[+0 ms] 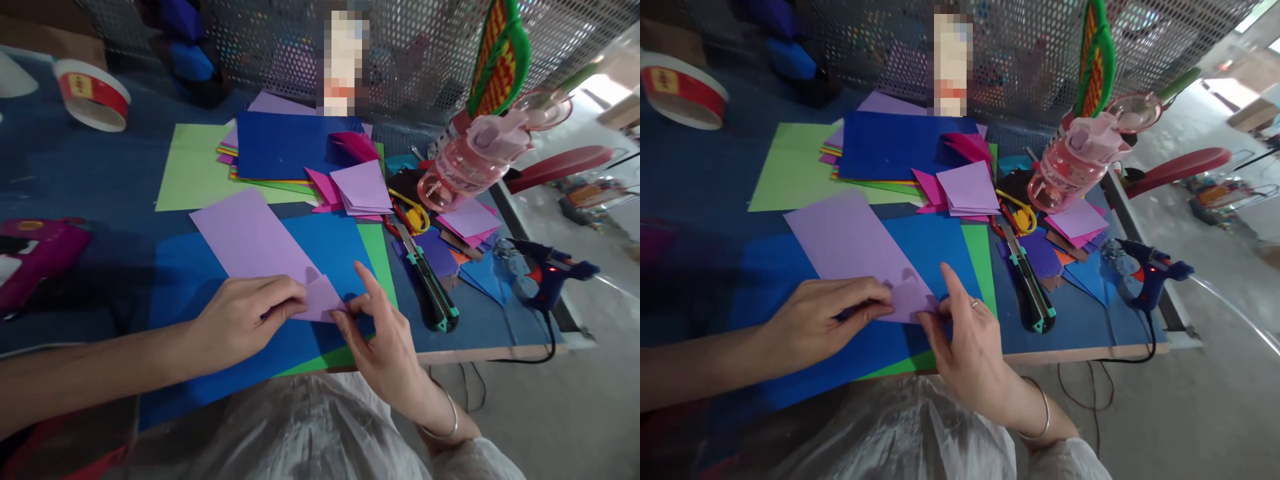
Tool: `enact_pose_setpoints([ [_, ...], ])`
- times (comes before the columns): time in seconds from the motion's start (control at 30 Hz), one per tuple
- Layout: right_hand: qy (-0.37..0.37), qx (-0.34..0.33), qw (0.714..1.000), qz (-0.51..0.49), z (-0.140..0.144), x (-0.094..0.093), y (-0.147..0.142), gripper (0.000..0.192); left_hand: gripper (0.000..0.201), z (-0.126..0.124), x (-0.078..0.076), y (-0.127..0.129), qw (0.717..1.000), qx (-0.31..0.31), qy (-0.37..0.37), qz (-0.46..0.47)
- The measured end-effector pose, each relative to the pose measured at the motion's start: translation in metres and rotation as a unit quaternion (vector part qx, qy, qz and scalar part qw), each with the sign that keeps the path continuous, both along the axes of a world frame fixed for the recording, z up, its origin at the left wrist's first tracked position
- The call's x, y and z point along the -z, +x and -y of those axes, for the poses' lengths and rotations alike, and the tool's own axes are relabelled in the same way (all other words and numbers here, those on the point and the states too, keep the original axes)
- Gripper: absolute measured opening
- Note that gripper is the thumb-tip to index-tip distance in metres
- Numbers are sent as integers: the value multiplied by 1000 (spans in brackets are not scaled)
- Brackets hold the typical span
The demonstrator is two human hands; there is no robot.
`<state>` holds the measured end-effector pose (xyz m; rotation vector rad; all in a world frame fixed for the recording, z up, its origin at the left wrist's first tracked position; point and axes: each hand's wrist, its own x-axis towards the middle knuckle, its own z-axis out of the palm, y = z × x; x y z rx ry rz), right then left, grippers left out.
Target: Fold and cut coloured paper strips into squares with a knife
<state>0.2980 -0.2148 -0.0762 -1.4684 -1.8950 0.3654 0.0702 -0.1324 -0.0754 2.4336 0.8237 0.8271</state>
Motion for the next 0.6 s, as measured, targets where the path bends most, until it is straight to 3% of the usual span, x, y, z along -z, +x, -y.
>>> enact_pose_setpoints([
  [0.2,-11,23,999,23,-6,5,0,63,12,-1,1,4,999,-13,20,-44],
  [0.4,-31,23,991,125,-8,5,-2,65,19,-1,-2,5,972,-10,202,-119],
  [0.47,-41,19,990,134,-8,4,-2,67,16,0,-1,3,966,-11,228,-125],
  [0.6,-48,19,991,122,-8,4,-1,69,33,6,9,-3,970,92,211,-85],
])
